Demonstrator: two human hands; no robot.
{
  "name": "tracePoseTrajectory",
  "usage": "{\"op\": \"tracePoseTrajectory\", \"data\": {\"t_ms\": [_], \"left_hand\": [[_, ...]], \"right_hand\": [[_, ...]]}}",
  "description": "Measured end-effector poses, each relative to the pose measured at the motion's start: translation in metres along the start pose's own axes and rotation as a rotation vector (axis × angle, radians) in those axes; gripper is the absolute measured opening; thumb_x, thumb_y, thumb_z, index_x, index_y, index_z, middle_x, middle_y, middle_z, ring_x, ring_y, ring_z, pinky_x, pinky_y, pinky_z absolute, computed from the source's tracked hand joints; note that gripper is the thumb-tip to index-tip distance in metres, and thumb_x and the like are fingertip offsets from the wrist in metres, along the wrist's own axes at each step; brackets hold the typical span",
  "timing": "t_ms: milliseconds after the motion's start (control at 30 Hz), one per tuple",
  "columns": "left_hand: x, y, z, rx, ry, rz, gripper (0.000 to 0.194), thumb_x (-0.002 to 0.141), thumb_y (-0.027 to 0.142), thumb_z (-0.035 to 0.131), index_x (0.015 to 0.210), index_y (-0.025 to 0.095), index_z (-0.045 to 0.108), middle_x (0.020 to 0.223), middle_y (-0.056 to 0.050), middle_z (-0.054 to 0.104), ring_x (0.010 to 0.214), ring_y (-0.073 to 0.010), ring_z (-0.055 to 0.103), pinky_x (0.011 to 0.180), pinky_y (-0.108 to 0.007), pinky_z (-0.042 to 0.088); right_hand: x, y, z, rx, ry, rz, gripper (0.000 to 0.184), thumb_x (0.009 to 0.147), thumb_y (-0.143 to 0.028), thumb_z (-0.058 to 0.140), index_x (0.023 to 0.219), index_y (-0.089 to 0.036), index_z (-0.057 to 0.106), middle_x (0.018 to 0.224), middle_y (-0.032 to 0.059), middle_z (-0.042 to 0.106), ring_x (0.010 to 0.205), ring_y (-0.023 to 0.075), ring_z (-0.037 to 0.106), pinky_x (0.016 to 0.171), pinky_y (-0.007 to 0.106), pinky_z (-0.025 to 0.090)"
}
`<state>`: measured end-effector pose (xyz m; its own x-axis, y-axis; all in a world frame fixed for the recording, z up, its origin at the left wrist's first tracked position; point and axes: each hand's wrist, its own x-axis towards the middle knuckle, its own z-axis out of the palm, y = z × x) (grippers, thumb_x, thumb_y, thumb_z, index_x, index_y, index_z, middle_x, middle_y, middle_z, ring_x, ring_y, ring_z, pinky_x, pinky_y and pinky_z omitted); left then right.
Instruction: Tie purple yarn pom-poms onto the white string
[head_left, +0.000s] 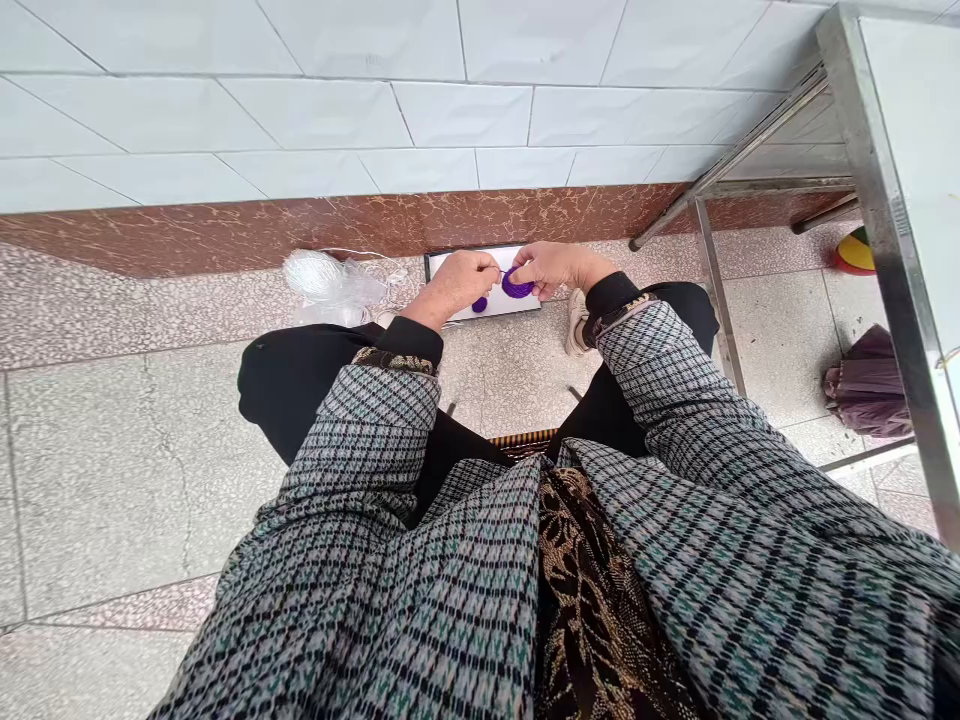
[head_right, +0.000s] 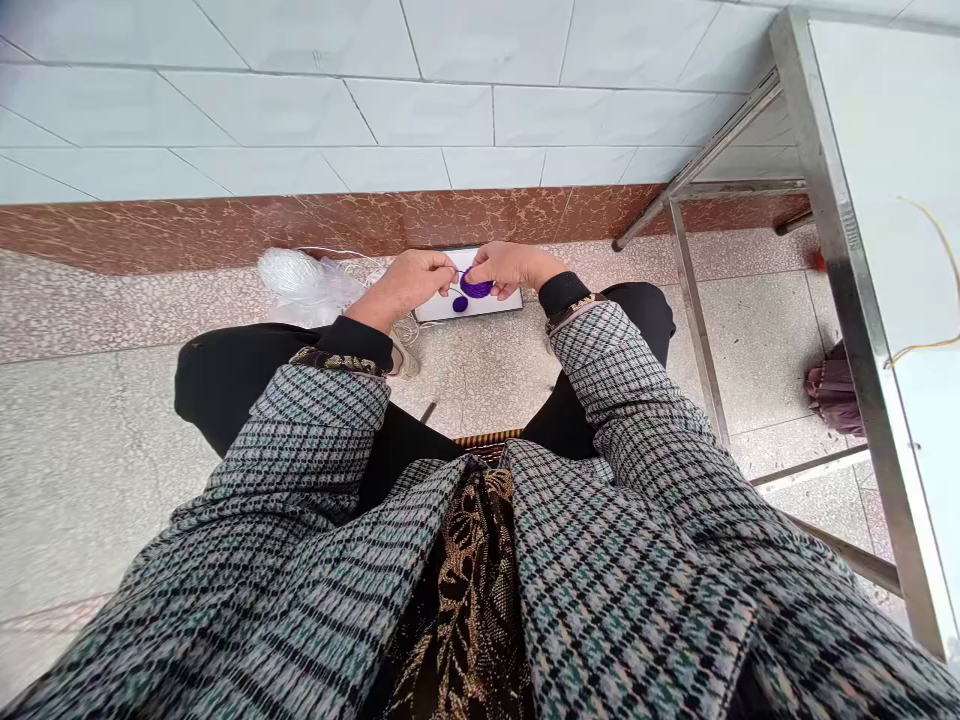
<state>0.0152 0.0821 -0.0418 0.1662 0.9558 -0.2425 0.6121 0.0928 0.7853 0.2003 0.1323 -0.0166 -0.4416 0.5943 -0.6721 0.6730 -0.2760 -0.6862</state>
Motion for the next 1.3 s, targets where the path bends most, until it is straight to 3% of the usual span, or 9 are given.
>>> {"op": "tracePoseTrajectory", "data": {"t_ms": [167,300,467,633,733,933,1100,1200,1300], "left_hand": [[-0.006,0.011,0.0,-0.041,-0.018,0.01,0.016,0.082,0.017,0.056,0.068,0.018,0.063,0.061,-0.001,0.061,0.061,-0.0149,0.055,0.065,-0.028,0.044],[-0.009,0.015,0.002,-0.071,-0.059,0.047,0.016,0.084,0.017,0.056,0.07,0.017,0.063,0.062,0.0,0.061,0.062,-0.0138,0.055,0.066,-0.027,0.045],[-0.006,0.01,0.006,-0.076,-0.12,0.024,0.015,0.085,0.019,0.057,0.072,0.017,0.066,0.06,0.0,0.06,0.059,-0.0131,0.055,0.065,-0.026,0.044],[-0.003,0.005,0.003,-0.042,-0.081,-0.033,0.015,0.084,0.02,0.059,0.071,0.017,0.066,0.059,0.0,0.059,0.06,-0.0149,0.055,0.066,-0.028,0.043],[-0.001,0.003,-0.003,-0.027,-0.012,-0.035,0.018,0.084,0.02,0.059,0.068,0.018,0.065,0.058,0.0,0.059,0.062,-0.0162,0.055,0.067,-0.029,0.043],[-0.005,0.008,-0.004,-0.019,-0.047,0.026,0.016,0.08,0.016,0.056,0.065,0.017,0.064,0.06,-0.001,0.061,0.061,-0.0139,0.055,0.065,-0.027,0.043],[-0.01,0.014,0.004,-0.093,-0.115,0.05,0.017,0.083,0.016,0.056,0.069,0.018,0.064,0.061,-0.001,0.062,0.06,-0.0129,0.057,0.065,-0.026,0.046],[-0.009,0.014,0.007,-0.105,-0.151,0.02,0.017,0.084,0.014,0.057,0.069,0.018,0.065,0.06,0.0,0.061,0.059,-0.013,0.057,0.066,-0.026,0.046],[-0.006,0.012,0.006,-0.098,-0.121,-0.034,0.017,0.085,0.013,0.058,0.07,0.018,0.065,0.06,0.0,0.06,0.058,-0.0133,0.056,0.067,-0.027,0.046]], "right_hand": [[0.002,-0.005,0.002,-0.037,0.158,0.047,0.029,0.083,-0.008,0.085,0.09,-0.017,0.059,0.064,-0.0025,0.059,0.052,0.0103,0.055,0.05,0.019,0.047],[0.002,-0.009,0.001,0.381,0.342,-0.048,0.018,0.101,-0.014,0.068,0.094,-0.019,0.052,0.069,-0.0051,0.057,0.05,0.0067,0.051,0.054,0.017,0.049],[-0.015,-0.017,-0.002,0.827,0.101,-0.244,0.019,0.113,-0.017,0.046,0.095,-0.02,0.051,0.075,-0.0041,0.059,0.052,0.0059,0.055,0.053,0.016,0.049],[-0.022,-0.012,-0.008,0.569,-0.116,-0.287,0.002,0.106,-0.018,0.06,0.107,-0.017,0.059,0.071,-0.0053,0.06,0.049,0.0063,0.054,0.053,0.016,0.049],[-0.015,-0.004,-0.01,0.315,-0.196,-0.218,0.017,0.09,-0.016,0.08,0.098,-0.014,0.065,0.069,-0.0027,0.061,0.051,0.0075,0.055,0.05,0.018,0.049],[0.009,0.008,-0.006,0.088,-0.005,-0.032,0.025,0.08,-0.008,0.087,0.083,-0.014,0.063,0.063,-0.0015,0.058,0.051,0.0103,0.056,0.046,0.019,0.046],[0.009,-0.002,-0.003,0.532,0.266,-0.142,0.021,0.099,-0.016,0.072,0.09,-0.019,0.053,0.064,-0.0069,0.057,0.05,0.0059,0.051,0.05,0.015,0.046],[-0.006,-0.014,-0.002,0.764,0.19,-0.182,0.022,0.113,-0.016,0.041,0.094,-0.018,0.052,0.067,-0.0089,0.058,0.049,0.0008,0.052,0.055,0.01,0.044],[-0.015,-0.015,-0.003,0.738,0.008,-0.245,0.017,0.111,-0.017,0.049,0.095,-0.018,0.054,0.064,-0.0072,0.058,0.047,0.0056,0.054,0.049,0.014,0.047]]}}
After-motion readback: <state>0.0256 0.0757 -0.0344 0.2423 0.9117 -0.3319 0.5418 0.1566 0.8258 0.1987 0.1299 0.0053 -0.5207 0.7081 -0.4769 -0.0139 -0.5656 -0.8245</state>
